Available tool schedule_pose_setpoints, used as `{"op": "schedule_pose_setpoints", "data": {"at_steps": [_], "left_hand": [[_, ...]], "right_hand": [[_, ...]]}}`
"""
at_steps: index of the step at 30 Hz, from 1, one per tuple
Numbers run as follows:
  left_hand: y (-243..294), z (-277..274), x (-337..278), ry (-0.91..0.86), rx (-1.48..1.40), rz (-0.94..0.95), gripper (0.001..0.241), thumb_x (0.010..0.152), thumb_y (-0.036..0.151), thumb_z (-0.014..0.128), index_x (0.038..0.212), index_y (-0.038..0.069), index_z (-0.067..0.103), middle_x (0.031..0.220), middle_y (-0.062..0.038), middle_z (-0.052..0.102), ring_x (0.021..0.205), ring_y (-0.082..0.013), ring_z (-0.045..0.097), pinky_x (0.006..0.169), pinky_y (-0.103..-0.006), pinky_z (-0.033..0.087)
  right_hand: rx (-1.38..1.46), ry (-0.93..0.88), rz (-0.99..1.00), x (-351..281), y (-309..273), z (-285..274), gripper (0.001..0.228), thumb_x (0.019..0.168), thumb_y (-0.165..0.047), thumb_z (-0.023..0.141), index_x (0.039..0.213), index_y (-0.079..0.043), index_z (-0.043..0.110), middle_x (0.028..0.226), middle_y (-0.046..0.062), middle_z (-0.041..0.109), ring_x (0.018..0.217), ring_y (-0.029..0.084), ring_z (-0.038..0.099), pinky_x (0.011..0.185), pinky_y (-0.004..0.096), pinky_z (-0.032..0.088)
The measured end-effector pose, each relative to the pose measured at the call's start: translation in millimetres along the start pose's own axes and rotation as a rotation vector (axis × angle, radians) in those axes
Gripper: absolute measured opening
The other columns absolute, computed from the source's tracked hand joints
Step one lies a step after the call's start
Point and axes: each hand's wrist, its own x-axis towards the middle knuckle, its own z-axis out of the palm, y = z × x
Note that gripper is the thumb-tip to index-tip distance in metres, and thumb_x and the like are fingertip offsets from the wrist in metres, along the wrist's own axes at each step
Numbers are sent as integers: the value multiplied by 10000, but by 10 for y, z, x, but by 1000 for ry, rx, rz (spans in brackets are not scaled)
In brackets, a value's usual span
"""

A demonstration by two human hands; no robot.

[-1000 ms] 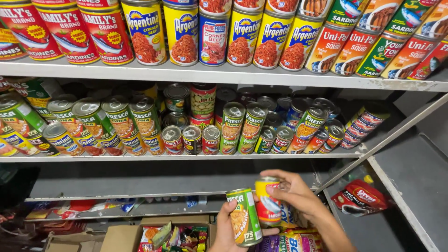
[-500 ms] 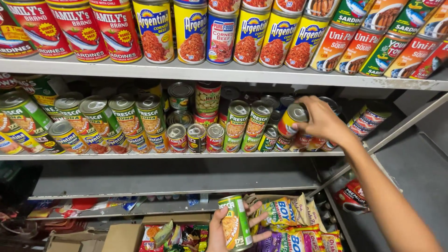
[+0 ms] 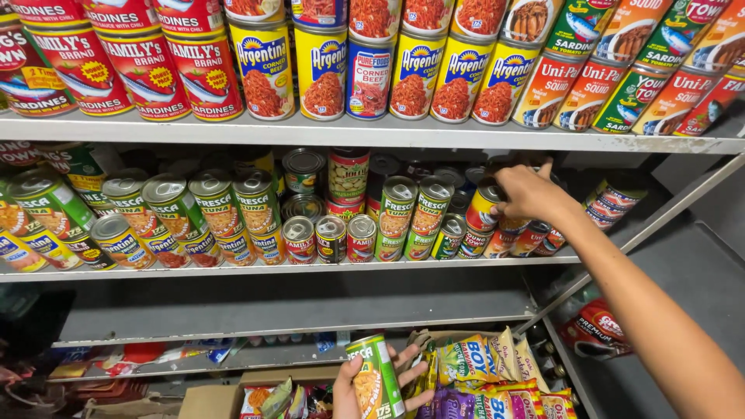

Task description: Stocking and organizing various canned goods and snack items on grocery store shelves.

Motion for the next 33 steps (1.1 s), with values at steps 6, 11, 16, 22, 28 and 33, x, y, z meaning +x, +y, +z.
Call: {"op": "schedule_pose_setpoints", "data": {"at_steps": [6,11,16,22,28,33], "left_hand": [[-5,-72,-8,4,-17,-8,529,808,499,591,1130,79,602,1364,-200,577,1282,-397,573,1061,-752,426],[-21,-123,10,17,-15,-10,521,813,491,576,1129,77,603,1359,-203,588,1263,-395,589,1047,-748,430],[-27,-169,27,-17,-22,-21,532,817,493,576,1143,73,599,1338,-195,607,1239,-392,609,1053,-737,429],[-14,-197,32,16,-21,-33,537,808,486,578,1147,71,598,1316,-195,618,1226,-389,621,1050,-731,448],[-53,-228,45,67,-33,-20,543,802,482,593,1148,64,603,1300,-204,631,1192,-399,633,1030,-717,464],[-50,-256,42,62,-20,-20,546,799,494,596,1145,72,607,1286,-193,635,1184,-389,641,1035,-714,469]], "right_hand": [[-14,-44,22,-83,-37,-88,563,739,-369,875,1156,-68,645,1119,153,715,1239,385,599,1066,837,172],[2,-27,7,-32,47,-10,573,712,-371,886,1136,-61,655,1129,153,708,1250,404,579,1054,853,131],[-49,-55,35,-30,29,-51,527,747,-407,867,1085,-54,671,1116,151,720,1237,413,601,1090,846,129],[-46,-47,41,26,66,22,517,759,-404,858,1088,-50,673,1131,152,717,1233,402,603,1083,856,109],[-64,-93,80,24,20,-27,536,776,-425,850,1127,-59,675,1170,148,723,1239,371,619,1097,851,103],[-76,-99,71,38,17,-17,541,773,-408,853,1151,-66,673,1191,148,718,1252,365,611,1108,844,65]]}}
